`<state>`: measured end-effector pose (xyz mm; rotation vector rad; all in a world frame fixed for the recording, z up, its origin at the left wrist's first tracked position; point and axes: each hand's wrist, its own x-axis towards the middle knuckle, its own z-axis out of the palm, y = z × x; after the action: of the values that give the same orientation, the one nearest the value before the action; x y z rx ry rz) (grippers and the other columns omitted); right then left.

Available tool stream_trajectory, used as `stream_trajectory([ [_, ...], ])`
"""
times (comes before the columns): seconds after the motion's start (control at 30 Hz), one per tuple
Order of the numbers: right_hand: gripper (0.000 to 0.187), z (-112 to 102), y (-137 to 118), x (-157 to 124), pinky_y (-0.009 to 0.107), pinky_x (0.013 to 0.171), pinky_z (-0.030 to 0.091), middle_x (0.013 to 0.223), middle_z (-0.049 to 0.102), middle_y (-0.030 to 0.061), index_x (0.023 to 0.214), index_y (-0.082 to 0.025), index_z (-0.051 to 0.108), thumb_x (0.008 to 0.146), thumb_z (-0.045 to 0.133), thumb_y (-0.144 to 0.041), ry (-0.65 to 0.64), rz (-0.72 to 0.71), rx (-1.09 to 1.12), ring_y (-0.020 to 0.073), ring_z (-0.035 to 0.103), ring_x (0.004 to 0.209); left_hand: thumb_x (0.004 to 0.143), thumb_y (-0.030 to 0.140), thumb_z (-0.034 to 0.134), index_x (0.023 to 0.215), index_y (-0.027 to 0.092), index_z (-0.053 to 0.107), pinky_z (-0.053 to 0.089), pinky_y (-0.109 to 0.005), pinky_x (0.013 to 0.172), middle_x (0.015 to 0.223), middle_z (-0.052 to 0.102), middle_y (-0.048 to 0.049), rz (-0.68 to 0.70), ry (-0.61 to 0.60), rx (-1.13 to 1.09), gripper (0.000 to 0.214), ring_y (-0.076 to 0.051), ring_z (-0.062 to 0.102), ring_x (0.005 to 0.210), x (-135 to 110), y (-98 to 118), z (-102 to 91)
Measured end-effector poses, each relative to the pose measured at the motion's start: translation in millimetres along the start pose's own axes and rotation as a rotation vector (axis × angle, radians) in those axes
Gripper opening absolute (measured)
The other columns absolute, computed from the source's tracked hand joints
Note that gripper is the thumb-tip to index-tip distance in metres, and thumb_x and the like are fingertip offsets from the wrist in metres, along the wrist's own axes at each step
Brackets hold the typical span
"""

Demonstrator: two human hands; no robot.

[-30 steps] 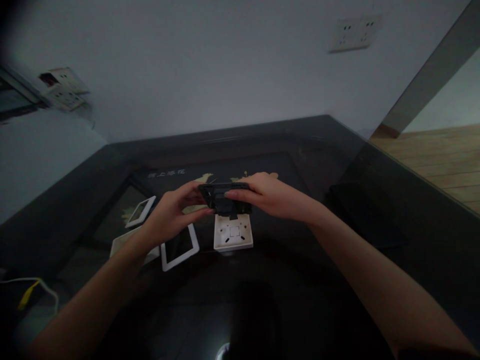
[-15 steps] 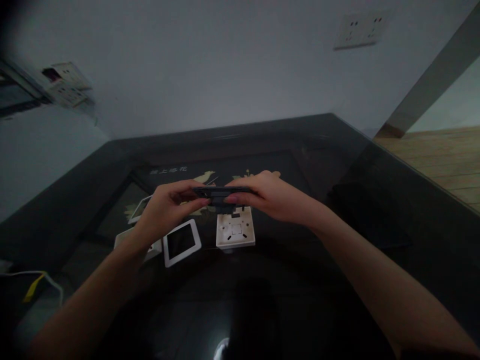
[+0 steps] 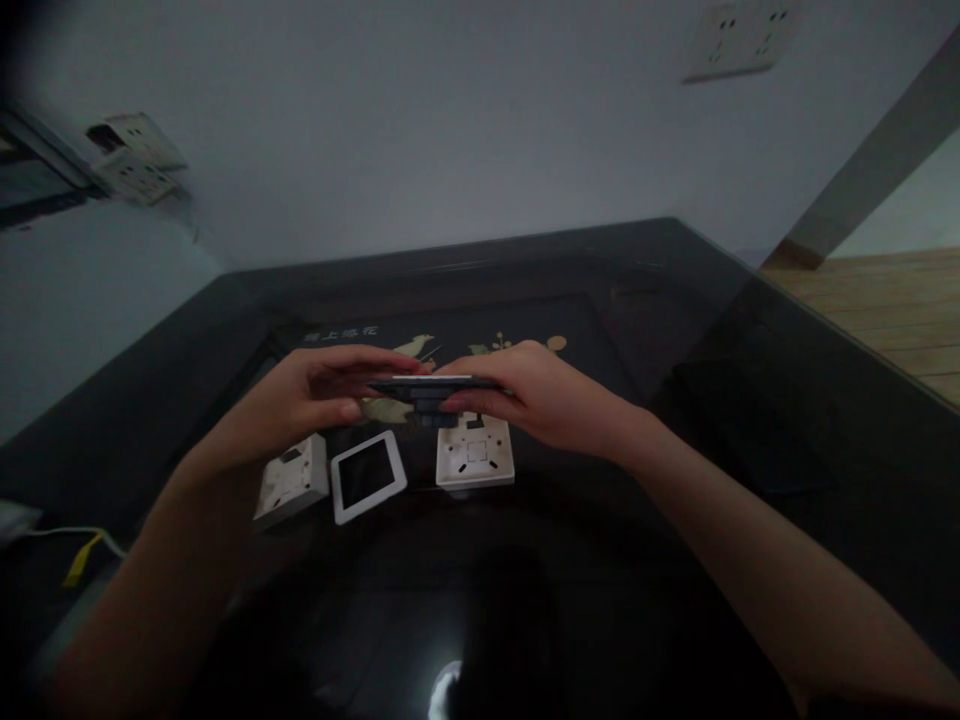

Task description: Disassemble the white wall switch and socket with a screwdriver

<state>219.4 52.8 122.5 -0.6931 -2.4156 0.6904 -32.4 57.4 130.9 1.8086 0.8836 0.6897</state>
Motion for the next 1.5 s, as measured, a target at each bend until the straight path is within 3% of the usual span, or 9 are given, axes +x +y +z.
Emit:
stream_trajectory([
  [0.13, 0.026, 2, -5, 0, 0.025, 0.079, 0.046, 0.11, 0.075, 0.0036, 0.114, -0.021, 0.069, 0.096, 0.051, -0.031, -0.041, 0.012, 0.012, 0.0171, 0.069, 0.097, 0.087, 0.041, 0.063, 0.11, 0.019, 0.069, 0.057, -0.03, 0.087, 0.105, 0.075, -0.0072, 0.039, 0.133, 0.056, 0.033, -0.021, 0.071, 0.098, 2, -4, -0.4],
  [0.23, 0.027, 4, -4, 0, 0.027, 0.078, 0.046, 0.106, 0.075, 0.0046, 0.113, -0.02, 0.069, 0.097, 0.05, -0.031, -0.062, 0.025, -0.004, 0.0179, 0.069, 0.094, 0.084, 0.034, 0.064, 0.099, 0.017, 0.069, 0.056, -0.029, 0.081, 0.097, 0.075, -0.0069, -0.024, 0.211, 0.354, 0.023, -0.02, 0.071, 0.089, 5, -15, -10.5],
  [0.33, 0.028, 7, 0, 2, 0.027, 0.074, 0.046, 0.099, 0.076, 0.0062, 0.111, -0.016, 0.069, 0.097, 0.049, -0.03, -0.063, 0.018, -0.01, 0.0179, 0.068, 0.087, 0.084, 0.023, 0.056, 0.099, 0.02, 0.066, 0.052, -0.026, 0.076, 0.094, 0.074, -0.0036, -0.236, 0.019, 0.814, 0.018, -0.018, 0.069, 0.085, 5, -32, -27.6],
  [0.43, 0.028, 10, 5, 3, 0.027, 0.073, 0.045, 0.097, 0.075, 0.0066, 0.109, -0.015, 0.07, 0.097, 0.049, -0.03, -0.056, 0.036, -0.016, 0.0176, 0.067, 0.086, 0.073, 0.011, 0.059, 0.098, 0.024, 0.068, 0.048, -0.026, 0.065, 0.08, 0.073, -0.0009, -0.395, -0.107, 0.97, 0.029, -0.018, 0.067, 0.071, 3, -51, -40.4],
  [0.8, 0.027, 11, 5, 3, 0.026, 0.069, 0.043, 0.092, 0.074, 0.0042, 0.1, -0.017, 0.07, 0.096, 0.049, -0.034, -0.026, 0.125, 0.04, 0.0153, 0.064, 0.078, 0.064, 0.017, 0.065, 0.081, 0.024, 0.074, 0.049, -0.035, 0.069, 0.082, 0.071, -0.0074, -0.664, -0.132, 1.178, 0.021, -0.026, 0.067, 0.076, 9, -75, -45.3],
  [0.97, 0.03, 11, 5, 3, 0.027, 0.071, 0.044, 0.092, 0.073, 0.004, 0.102, -0.017, 0.069, 0.096, 0.047, -0.036, -0.004, 0.166, 0.055, 0.0161, 0.064, 0.081, 0.071, 0.021, 0.067, 0.096, 0.022, 0.072, 0.052, -0.035, 0.079, 0.094, 0.074, -0.0081, -0.555, -0.19, 1.08, 0.026, -0.026, 0.069, 0.087, 5, -64, -48.8],
  [1.13, 0.037, 13, 11, 5, 0.026, 0.06, 0.04, 0.072, 0.065, 0.0015, 0.075, -0.017, 0.063, 0.095, 0.046, -0.043, 0.12, 0.207, 0.012, 0.0136, 0.058, 0.066, 0.071, 0.033, 0.078, 0.136, 0.027, 0.048, 0.048, -0.035, 0.1, 0.136, 0.058, -0.0091, -0.116, -0.221, 0.564, 0.072, -0.025, 0.056, 0.124, -2, -32, -28.0],
  [1.33, 0.043, 25, 13, 8, 0.025, 0.05, 0.036, 0.055, 0.049, -0.0034, 0.06, -0.019, 0.049, 0.093, 0.047, -0.047, 0.27, 0.266, 0.166, 0.0101, 0.047, 0.052, 0.079, 0.023, 0.069, 0.117, 0.019, 0.056, 0.058, -0.036, 0.087, 0.116, 0.069, -0.0088, 0.026, -0.066, 0.024, 0.04, -0.022, 0.07, 0.102, 13, -28, 19.0],
  [1.5, 0.03, 35, 18, 9, 0.029, 0.063, 0.054, 0.084, 0.07, 0.0045, 0.088, -0.016, 0.063, 0.084, 0.062, -0.046, 0.336, 0.423, 0.626, 0.0156, 0.065, 0.072, 0.077, 0.021, 0.07, 0.11, 0.016, 0.057, 0.063, -0.032, 0.068, 0.101, 0.074, -0.0089, -0.068, 0.068, -0.056, 0.036, -0.021, 0.075, 0.081, 18, -31, 19.6],
])
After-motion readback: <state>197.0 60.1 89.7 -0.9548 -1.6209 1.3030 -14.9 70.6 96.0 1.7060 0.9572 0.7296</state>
